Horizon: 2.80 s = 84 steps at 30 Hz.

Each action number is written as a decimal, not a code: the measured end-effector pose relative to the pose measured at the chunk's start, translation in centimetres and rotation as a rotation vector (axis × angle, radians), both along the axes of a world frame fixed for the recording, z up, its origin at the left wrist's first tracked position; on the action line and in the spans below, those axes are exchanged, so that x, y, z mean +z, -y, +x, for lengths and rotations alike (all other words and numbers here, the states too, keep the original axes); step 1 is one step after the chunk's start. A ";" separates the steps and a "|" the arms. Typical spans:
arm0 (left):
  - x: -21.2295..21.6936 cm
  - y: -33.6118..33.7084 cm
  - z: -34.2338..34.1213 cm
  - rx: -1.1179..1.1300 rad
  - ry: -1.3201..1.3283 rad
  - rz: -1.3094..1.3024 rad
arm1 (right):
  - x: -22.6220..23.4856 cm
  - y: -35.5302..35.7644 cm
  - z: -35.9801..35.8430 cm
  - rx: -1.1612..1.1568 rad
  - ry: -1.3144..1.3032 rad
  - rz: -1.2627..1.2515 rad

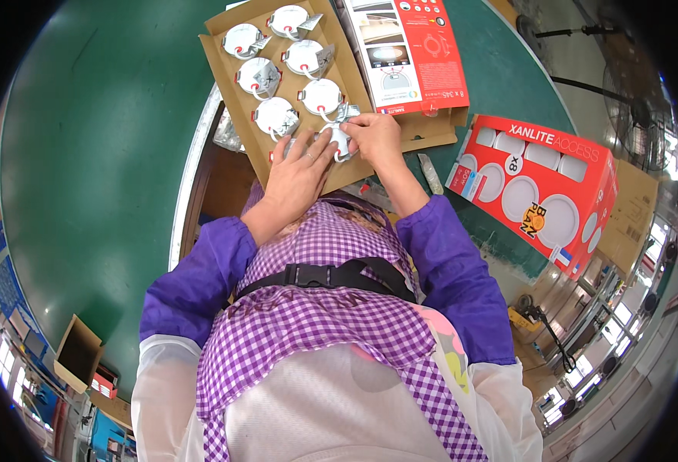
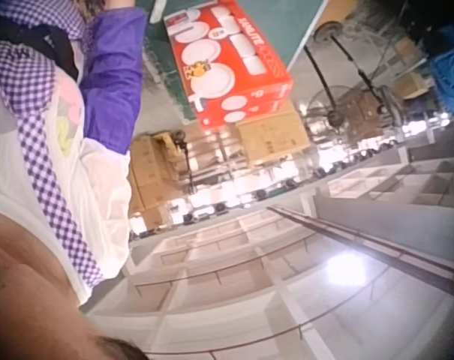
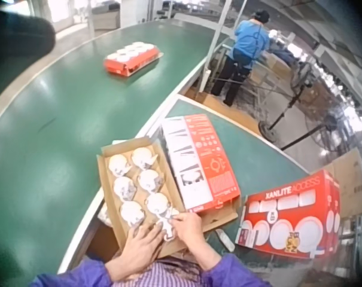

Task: The person assembles LED recessed ceiling light fixtures by hand, placing each fixture into a cardboard insert, then packaging the insert and an instruction manual into a cardboard box.

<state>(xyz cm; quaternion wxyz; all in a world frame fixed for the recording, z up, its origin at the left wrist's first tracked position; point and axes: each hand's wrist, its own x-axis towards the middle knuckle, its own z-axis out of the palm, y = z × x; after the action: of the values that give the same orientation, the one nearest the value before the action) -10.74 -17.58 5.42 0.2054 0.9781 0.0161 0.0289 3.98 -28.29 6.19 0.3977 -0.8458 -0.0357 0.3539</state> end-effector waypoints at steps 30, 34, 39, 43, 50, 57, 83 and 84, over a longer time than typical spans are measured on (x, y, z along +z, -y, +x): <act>1.2 -0.4 -0.3 -0.001 -0.004 -0.086 | -0.5 1.1 -0.1 -0.025 -0.108 0.062; 3.0 -1.9 -2.4 0.156 0.074 -0.250 | 0.4 1.9 -1.9 0.046 0.292 0.021; 2.3 -2.6 -5.6 0.154 0.072 -0.130 | 2.5 0.2 -4.1 0.062 0.302 0.126; 2.3 -2.6 -5.6 0.153 0.053 -0.121 | 2.2 -1.6 -4.0 0.199 0.067 0.116; 1.2 -2.5 -5.7 0.152 0.109 -0.084 | 1.6 -3.1 -4.4 0.165 -0.182 0.071; 0.4 -3.0 -5.3 0.128 0.177 -0.116 | 0.3 -3.6 -4.8 0.133 -0.158 0.101; 1.0 -3.7 -6.2 0.253 0.233 -0.251 | 2.1 3.8 -6.3 0.176 0.048 0.122; 1.1 -3.6 -6.2 0.388 0.255 -0.322 | 2.0 4.1 -6.4 0.145 0.051 0.153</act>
<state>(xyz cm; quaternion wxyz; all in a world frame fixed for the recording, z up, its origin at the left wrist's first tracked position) -16.91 -13.95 6.48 0.3492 0.8999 0.1814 0.1878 -2.40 -32.42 8.22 0.4333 -0.8170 -0.1338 0.3561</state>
